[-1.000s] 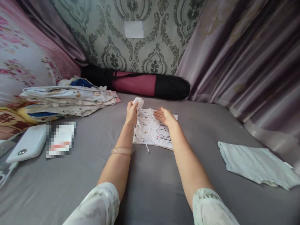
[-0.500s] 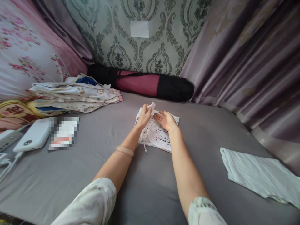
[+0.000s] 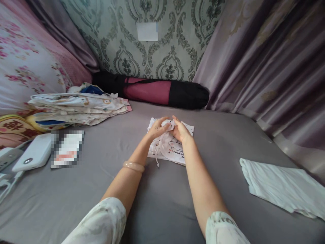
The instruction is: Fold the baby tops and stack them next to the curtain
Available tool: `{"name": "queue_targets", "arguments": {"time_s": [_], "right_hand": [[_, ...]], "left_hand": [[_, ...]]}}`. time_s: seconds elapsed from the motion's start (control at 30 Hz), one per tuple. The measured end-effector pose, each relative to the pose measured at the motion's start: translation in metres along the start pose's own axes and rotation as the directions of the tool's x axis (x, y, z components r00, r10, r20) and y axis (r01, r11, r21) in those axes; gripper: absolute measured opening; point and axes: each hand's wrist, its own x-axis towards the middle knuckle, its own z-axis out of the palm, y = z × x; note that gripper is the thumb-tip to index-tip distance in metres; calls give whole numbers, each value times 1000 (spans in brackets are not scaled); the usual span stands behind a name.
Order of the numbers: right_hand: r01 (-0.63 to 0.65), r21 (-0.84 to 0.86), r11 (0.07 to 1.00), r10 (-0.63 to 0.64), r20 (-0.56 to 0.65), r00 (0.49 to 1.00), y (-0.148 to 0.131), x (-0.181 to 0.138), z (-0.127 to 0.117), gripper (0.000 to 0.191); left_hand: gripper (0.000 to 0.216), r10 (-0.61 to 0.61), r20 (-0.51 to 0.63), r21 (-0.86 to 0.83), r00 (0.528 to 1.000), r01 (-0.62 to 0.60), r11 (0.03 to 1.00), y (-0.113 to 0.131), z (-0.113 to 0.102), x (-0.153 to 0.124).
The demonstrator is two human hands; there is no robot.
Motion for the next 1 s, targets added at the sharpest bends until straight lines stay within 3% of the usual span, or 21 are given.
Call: {"name": "queue_targets", "arguments": {"time_s": [0.17,0.3,0.43,0.53,0.73,0.87,1.0], "right_hand": [[-15,-12,1000,15,4,1000,6,2,-6,52],[1,-80,997,-4,-37,999,11,6,-11,59],[50,-155,987,-61,-66,996,13,10,-13,62],[94,-176,980,-108,-73,991,13,15,-17,66],[176,-341,923,-224,-105,969,12,21,-30,60],[164,-612,773,-312,-142,939,5,13,-34,56],[95,-839,536,-347,-116,931,2,3,-31,58]], "left_hand": [[27,-77,-254,-98,964,53,994,-18,-38,11],[34,-128,-312,-44,941,121,992,-39,-54,12],[41,-146,-255,45,956,162,986,-48,-51,10],[50,-150,-141,185,979,175,967,-49,-45,9],[54,-221,32,552,975,167,817,-45,-34,4],[54,-225,97,645,970,111,756,-43,-29,-1],[55,-214,123,692,969,71,719,-43,-29,-5]]}}
